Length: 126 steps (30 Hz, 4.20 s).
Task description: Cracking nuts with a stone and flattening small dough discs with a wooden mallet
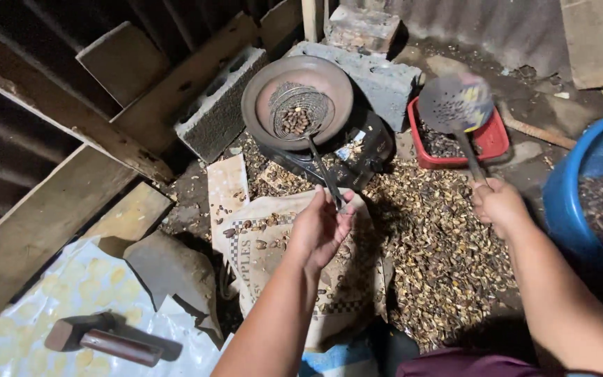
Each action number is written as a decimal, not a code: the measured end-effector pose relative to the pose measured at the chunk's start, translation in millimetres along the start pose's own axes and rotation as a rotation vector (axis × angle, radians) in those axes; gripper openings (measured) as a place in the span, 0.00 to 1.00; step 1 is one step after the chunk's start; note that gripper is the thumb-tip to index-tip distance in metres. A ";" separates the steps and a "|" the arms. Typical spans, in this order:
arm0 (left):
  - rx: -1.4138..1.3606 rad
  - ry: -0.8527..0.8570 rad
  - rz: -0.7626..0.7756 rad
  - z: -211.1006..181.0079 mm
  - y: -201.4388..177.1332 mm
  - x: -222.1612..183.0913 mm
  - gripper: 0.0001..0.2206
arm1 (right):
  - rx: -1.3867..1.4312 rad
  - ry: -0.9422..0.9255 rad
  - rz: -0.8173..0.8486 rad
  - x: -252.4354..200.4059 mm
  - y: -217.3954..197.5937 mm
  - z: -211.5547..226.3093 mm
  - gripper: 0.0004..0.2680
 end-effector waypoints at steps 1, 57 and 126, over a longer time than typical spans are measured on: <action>0.000 0.053 -0.018 -0.8 -3.2 4.9 0.23 | -0.085 -0.097 -0.075 -2.6 -0.5 4.8 0.07; 1.077 0.058 -0.508 -66.7 -31.2 -94.7 0.40 | -1.007 -0.857 -0.370 -108.8 125.7 146.1 0.19; 2.517 -0.002 -0.191 76.2 -228.7 -52.8 0.24 | 0.155 0.055 -0.073 -24.5 -75.6 7.3 0.14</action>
Point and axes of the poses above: each hand's wrist, its own x-axis towards the middle knuckle, its own y-axis out of the palm, z = x × y, the point moved 7 cm from there along x, towards the middle knuckle, and after that the axes turned 2 degrees about y, right-handed, at the moved point
